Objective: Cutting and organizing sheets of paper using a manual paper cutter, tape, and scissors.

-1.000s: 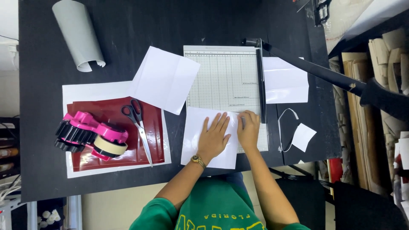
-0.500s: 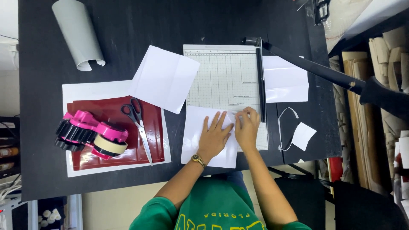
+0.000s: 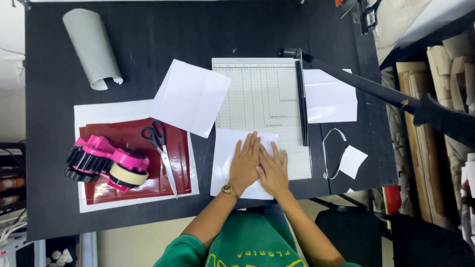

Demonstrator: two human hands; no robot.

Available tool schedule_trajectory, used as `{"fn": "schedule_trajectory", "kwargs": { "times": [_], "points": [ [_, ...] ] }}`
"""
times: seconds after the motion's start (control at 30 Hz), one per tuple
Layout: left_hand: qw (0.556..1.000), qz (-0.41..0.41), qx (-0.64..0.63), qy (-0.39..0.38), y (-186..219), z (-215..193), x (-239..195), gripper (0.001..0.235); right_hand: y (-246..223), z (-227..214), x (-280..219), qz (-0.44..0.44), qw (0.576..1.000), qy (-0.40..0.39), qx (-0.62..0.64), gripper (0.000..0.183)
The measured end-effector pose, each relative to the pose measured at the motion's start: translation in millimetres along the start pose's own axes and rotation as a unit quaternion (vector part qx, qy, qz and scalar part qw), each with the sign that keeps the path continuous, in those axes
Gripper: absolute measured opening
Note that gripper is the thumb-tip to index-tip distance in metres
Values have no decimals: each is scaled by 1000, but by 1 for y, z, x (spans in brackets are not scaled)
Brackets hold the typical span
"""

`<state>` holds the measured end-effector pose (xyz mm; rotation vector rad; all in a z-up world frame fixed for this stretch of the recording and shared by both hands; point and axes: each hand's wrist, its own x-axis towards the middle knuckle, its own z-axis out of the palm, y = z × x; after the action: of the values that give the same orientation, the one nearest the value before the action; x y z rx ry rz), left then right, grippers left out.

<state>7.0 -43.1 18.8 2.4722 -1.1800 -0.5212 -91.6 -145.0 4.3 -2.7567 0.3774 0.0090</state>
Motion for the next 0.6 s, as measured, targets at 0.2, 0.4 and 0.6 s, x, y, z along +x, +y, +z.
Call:
{"fn": "schedule_trajectory", "kwargs": {
  "times": [0.2,0.4,0.6],
  "points": [
    [998,6,58,19,-3,11,0,77,48,-12,28,98,992,-52,-62,70],
    [998,3,57,12,-4,6,-4,76,57,-19,33,84,995,-38,-43,62],
    [998,19,46,34,-9,10,-3,67,28,-9,32,7,993,-84,-77,71]
  ]
}}
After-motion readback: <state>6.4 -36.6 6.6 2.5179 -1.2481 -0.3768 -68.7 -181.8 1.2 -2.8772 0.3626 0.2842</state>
